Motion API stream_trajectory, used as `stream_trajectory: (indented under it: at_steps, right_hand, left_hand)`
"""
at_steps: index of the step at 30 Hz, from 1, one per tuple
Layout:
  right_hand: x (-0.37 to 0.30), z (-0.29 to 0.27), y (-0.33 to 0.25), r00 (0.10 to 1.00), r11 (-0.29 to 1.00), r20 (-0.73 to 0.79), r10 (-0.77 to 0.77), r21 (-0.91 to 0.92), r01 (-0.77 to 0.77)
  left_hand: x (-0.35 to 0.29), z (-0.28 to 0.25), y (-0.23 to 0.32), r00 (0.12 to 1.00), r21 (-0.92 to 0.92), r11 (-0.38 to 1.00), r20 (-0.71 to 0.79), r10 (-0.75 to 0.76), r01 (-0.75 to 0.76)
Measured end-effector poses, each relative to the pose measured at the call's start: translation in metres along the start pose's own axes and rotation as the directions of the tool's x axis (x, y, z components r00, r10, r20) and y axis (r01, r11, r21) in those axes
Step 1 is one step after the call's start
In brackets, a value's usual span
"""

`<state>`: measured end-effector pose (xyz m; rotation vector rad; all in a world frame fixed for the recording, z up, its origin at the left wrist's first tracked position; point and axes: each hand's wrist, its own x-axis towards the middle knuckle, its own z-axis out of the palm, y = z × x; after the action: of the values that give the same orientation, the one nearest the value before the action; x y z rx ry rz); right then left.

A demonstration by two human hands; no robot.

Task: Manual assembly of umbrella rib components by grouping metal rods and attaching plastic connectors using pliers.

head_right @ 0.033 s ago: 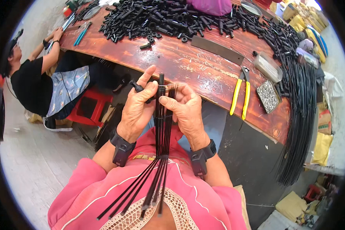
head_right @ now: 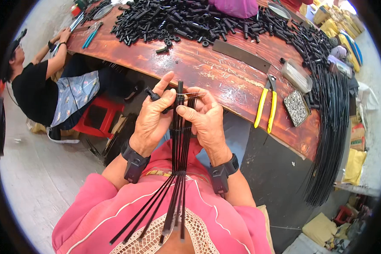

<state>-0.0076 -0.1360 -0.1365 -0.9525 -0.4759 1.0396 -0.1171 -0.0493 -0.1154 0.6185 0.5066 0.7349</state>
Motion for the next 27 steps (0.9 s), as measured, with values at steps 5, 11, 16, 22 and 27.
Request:
stream_trajectory:
  at_steps: [5,11,16,22,27]
  right_hand:
    - [0.003,0.001,-0.013,0.979,0.987,0.171,0.108,0.1,-0.126]
    - [0.002,-0.008,-0.006,0.961,0.981,0.242,0.131,0.109,-0.162]
    - [0.005,-0.01,-0.008,0.935,0.965,0.319,0.156,0.153,-0.214]
    - [0.01,-0.014,0.006,0.962,0.988,0.254,0.098,0.088,-0.124]
    - [0.01,-0.021,0.005,0.97,0.982,0.162,0.18,0.026,-0.186]
  left_hand:
    - [0.0,-0.01,0.0,0.995,-0.055,0.995,0.054,-0.08,0.083]
    - [-0.001,-0.02,-0.004,0.977,-0.151,0.977,0.171,-0.123,0.15]
    - [0.009,-0.032,-0.009,0.956,-0.261,0.939,0.248,-0.158,0.223]
    - [0.005,-0.027,0.004,0.973,-0.109,0.97,0.107,-0.204,0.215]
    - [0.014,-0.037,0.042,0.992,0.088,0.988,-0.008,-0.124,0.125]
